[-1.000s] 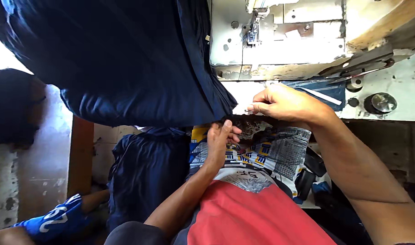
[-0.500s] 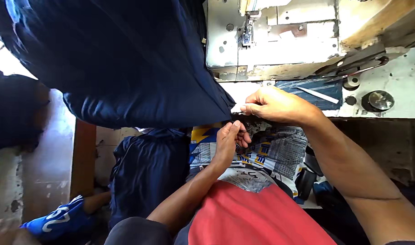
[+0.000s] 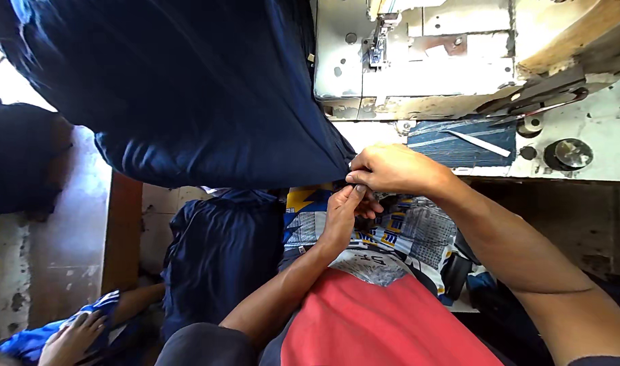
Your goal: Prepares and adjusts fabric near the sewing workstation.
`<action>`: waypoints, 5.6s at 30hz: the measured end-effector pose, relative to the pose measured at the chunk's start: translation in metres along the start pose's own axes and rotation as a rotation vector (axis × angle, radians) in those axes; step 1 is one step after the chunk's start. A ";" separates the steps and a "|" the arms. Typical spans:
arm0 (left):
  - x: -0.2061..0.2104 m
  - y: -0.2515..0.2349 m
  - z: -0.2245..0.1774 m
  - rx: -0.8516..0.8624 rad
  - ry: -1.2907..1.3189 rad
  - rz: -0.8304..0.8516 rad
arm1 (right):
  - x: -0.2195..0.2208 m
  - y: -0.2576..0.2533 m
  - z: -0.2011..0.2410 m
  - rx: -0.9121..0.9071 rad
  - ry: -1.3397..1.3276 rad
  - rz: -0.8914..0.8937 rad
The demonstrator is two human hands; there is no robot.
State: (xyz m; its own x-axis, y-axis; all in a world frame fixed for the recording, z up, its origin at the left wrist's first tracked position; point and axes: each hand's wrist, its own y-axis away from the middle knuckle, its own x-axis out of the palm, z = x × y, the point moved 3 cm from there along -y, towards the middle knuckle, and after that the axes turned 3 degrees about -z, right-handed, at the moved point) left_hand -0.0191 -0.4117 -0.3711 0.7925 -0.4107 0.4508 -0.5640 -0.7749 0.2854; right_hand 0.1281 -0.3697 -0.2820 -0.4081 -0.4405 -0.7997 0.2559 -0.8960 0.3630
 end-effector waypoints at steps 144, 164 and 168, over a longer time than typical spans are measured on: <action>-0.375 0.151 -0.128 0.019 -0.953 -1.156 | 0.032 -0.142 0.096 -0.122 0.194 -0.795; -0.415 0.025 -0.157 0.416 -0.217 -0.546 | 0.036 -0.144 0.091 -0.156 0.224 -0.847; -0.383 0.069 -0.171 0.386 -0.342 -0.533 | 0.037 -0.145 0.089 -0.156 0.221 -0.844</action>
State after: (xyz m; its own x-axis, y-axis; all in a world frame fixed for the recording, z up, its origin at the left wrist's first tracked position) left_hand -0.4015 -0.2260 -0.3793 0.9996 -0.0091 0.0279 -0.0104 -0.9989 0.0457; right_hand -0.0025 -0.2615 -0.3216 -0.3399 0.3992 -0.8515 0.0691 -0.8924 -0.4459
